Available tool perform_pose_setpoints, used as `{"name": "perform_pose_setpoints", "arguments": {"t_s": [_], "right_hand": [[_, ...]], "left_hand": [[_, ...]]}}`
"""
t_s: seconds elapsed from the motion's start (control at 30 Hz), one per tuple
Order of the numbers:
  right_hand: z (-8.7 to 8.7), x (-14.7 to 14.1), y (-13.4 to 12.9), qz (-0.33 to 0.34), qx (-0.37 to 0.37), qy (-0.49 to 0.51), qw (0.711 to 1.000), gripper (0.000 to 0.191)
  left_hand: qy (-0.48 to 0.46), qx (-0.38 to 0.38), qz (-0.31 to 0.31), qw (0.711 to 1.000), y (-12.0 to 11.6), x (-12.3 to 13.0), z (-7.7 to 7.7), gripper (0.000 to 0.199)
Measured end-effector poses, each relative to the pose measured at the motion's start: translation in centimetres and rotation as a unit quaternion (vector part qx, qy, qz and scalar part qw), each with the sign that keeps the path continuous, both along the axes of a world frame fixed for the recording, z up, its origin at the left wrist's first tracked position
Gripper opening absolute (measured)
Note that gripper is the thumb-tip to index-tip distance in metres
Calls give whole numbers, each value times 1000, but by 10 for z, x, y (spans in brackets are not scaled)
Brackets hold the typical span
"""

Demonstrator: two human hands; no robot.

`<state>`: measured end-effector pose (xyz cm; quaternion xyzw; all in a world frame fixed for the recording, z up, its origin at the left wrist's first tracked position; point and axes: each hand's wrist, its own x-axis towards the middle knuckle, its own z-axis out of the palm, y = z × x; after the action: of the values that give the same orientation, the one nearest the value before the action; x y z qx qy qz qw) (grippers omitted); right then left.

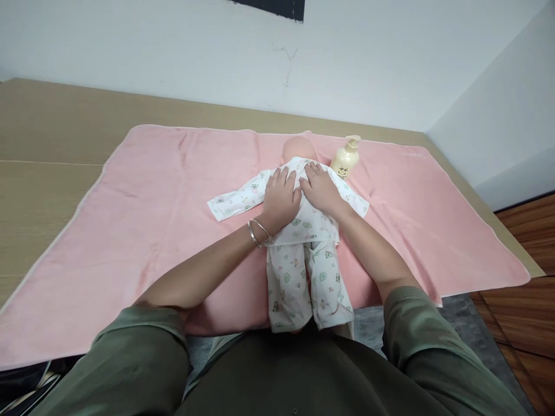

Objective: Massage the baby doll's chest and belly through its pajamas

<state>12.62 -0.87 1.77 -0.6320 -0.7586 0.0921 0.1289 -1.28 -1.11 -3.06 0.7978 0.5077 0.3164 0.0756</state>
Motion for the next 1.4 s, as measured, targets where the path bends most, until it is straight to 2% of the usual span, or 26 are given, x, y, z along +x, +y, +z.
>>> {"name": "perform_pose_setpoints", "arguments": {"t_s": [0.1,0.23,0.37,0.47,0.6,0.67,0.77,0.9,1.0,1.17,1.27,1.4], "right_hand": [[2,0,1,-5,-18,5,1000,62],[7,-10,-18,-8,-27,-33,999,61],[10,-16,-29,21,-1,-78,997,55],[8,-9,-17,26,9,-47,998,52],[-1,1,2,-1,5,-6,1000,56],[-3,-1,2,-7,11,-6,1000,57],[-3,-10,-11,-2,30,-32,999,56],[3,-19,-27,27,41,-75,996,53],[4,-15,-21,36,43,-51,997,48],[-8,-6,1,-28,24,10,999,59],[-14,-8,5,-27,43,3,999,58],[-10,-9,4,-22,81,-26,996,48]], "left_hand": [[-12,-14,-8,1000,1,-1,3,52],[-43,-60,-10,997,21,-12,4,54],[-45,-47,-7,998,28,-14,0,53],[-24,-15,3,1000,9,-4,-1,52],[-10,-1,-14,1000,-16,9,1,53],[-29,-11,-23,999,-14,7,2,51],[-70,-31,-14,997,5,-2,2,51],[-67,-46,-2,997,22,-10,0,55],[-55,-24,6,998,17,-8,-2,53],[-49,6,3,999,4,-5,-9,52],[-46,19,-6,999,6,-10,-11,51],[-31,35,-31,998,14,-16,-7,48]]}}
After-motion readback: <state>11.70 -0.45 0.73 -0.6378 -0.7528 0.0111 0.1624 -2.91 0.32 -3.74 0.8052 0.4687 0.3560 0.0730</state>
